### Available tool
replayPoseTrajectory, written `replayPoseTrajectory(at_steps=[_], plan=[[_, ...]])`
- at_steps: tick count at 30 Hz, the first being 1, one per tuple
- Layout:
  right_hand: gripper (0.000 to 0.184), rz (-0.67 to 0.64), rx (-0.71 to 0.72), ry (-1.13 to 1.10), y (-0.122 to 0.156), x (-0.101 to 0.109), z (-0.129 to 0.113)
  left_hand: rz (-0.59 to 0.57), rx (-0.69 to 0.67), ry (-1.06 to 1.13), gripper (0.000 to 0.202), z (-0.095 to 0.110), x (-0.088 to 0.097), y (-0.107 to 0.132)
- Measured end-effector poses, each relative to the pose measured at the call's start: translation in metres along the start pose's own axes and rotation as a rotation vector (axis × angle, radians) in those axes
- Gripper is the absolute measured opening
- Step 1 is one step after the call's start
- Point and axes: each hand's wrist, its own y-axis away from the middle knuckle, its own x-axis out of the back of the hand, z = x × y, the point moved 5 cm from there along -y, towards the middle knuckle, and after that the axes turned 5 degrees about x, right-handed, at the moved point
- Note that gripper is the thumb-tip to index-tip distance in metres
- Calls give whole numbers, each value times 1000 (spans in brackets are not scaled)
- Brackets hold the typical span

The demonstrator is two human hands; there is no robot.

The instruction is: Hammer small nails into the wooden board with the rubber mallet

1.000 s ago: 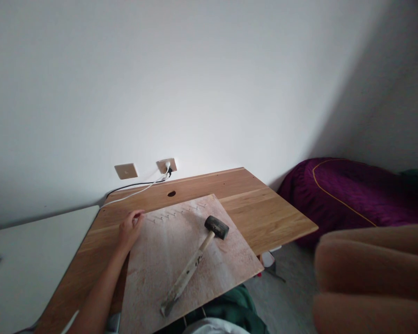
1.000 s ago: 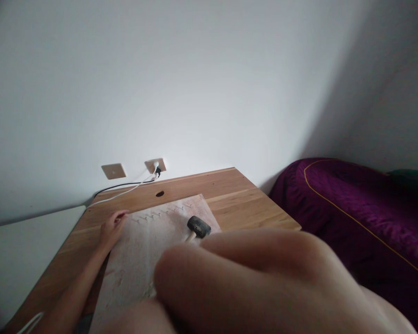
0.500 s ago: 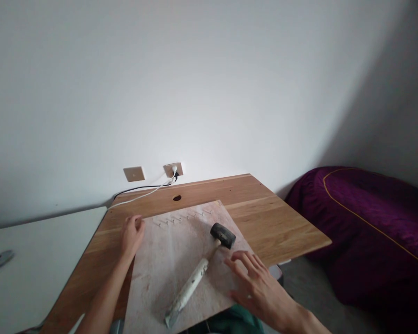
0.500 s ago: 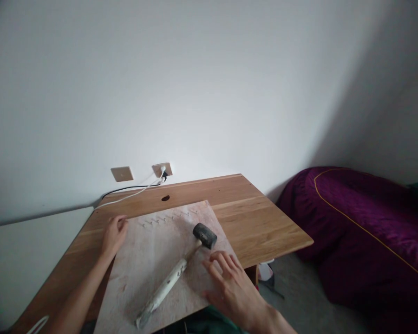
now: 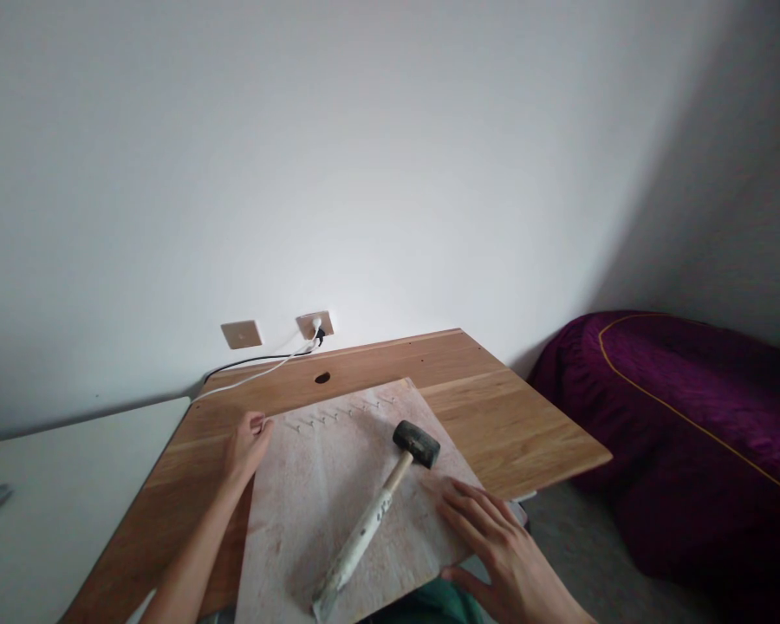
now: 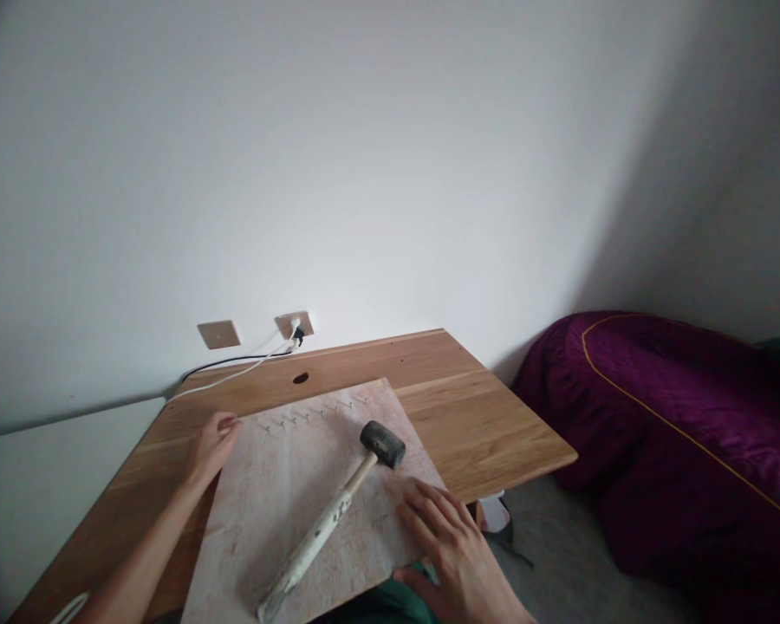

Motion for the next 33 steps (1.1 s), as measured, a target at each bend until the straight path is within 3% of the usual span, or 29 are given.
replayPoseTrajectory(at_steps=[6, 12, 15, 18, 21, 28, 33], plan=[[59, -39, -140, 41, 31, 22, 62, -124, -64, -22, 17, 55, -53, 18], [56, 28, -303, 97, 71, 49, 141, -297, -101, 144, 12, 114, -132, 44], [54, 59, -337, 75, 86, 55, 180, -364, -108, 201, 16, 137, -168, 51], [57, 42, -331, 22, 90, 60, 208, -397, -108, 243, 18, 151, -193, 52], [64, 23, -343, -9, 90, 65, 223, -430, -109, 283, 24, 159, -205, 50], [60, -14, -396, -37, 95, 70, 239, -479, -100, 355, 28, 169, -215, 52], [67, -29, -445, 25, 93, 76, 237, -510, -120, 418, 28, 169, -210, 50]])
